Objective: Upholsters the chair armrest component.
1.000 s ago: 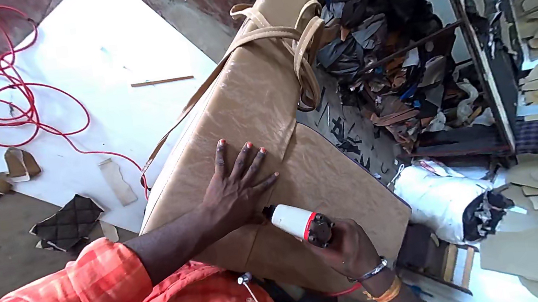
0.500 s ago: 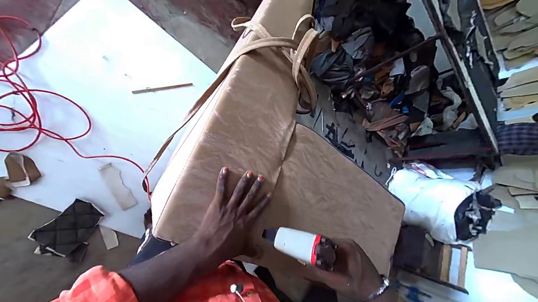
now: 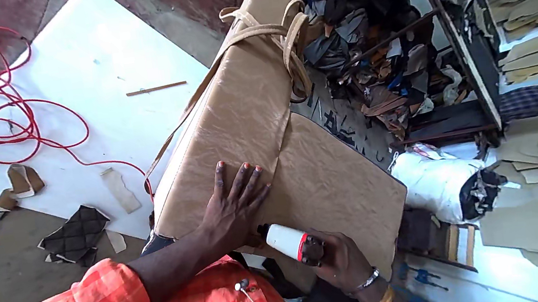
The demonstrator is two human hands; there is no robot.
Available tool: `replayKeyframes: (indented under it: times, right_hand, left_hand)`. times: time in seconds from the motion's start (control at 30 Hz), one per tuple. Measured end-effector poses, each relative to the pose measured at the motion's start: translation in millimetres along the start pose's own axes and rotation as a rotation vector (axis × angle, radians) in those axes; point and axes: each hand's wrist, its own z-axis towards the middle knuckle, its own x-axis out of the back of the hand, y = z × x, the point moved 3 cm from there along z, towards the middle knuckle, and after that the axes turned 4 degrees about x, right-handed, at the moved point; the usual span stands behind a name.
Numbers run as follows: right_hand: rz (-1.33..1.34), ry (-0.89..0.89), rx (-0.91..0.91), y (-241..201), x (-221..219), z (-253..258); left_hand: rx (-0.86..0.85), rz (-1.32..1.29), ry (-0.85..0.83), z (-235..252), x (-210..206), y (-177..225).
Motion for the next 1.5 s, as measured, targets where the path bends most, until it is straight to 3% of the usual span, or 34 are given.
replayKeyframes:
  times: [0.13,0.2,0.3,0.37,0.5,0.67,0.8,0.93,1.07,1.17,1.27,1.4,1.5]
  right_hand:
    - [0.040,0.039,-0.227,17,4,-8]
    - [-0.002,0.175,-0.409,38,12,-22]
    - [-0.067,0.397,-0.580,80,9,-45]
    - [-0.115,0.546,-0.597,110,-14,-51]
    - [-0.201,0.748,-0.671,139,-57,-46]
    - [-0.227,0.748,-0.664,153,-84,-37]
    - [-0.155,0.749,-0.698,147,-81,-37]
    - [-0.087,0.871,-0.700,126,-69,-34]
    - [0.075,1.053,-0.566,83,-63,-26]
    - [0.232,0.997,-0.398,48,-55,11]
    - [0.240,0.827,-0.335,29,-45,69]
    - [0.079,0.641,-0.413,20,-47,143]
    - [-0.031,0.604,-0.455,14,-45,159]
  left_hand:
    - [-0.027,0.004,0.045,-4,1,-3]
    - [-0.035,-0.031,0.075,-9,0,-6]
    - [0.004,-0.175,-0.048,-6,20,-14]
    - [0.055,-0.295,-0.071,10,44,-27]
    - [0.110,-0.422,0.152,78,90,-75]
    - [0.294,-0.236,0.387,216,153,-128]
    - [0.314,-0.074,0.287,301,153,-132]
    - [0.331,-0.009,0.102,321,148,-116]
    - [0.199,-0.143,0.019,264,159,-123]
    - [0.203,-0.197,0.019,239,157,-142]
    - [0.328,-0.198,0.083,259,157,-141]
    - [0.337,-0.148,0.091,275,158,-147]
    - [0.374,-0.126,-0.036,283,158,-156]
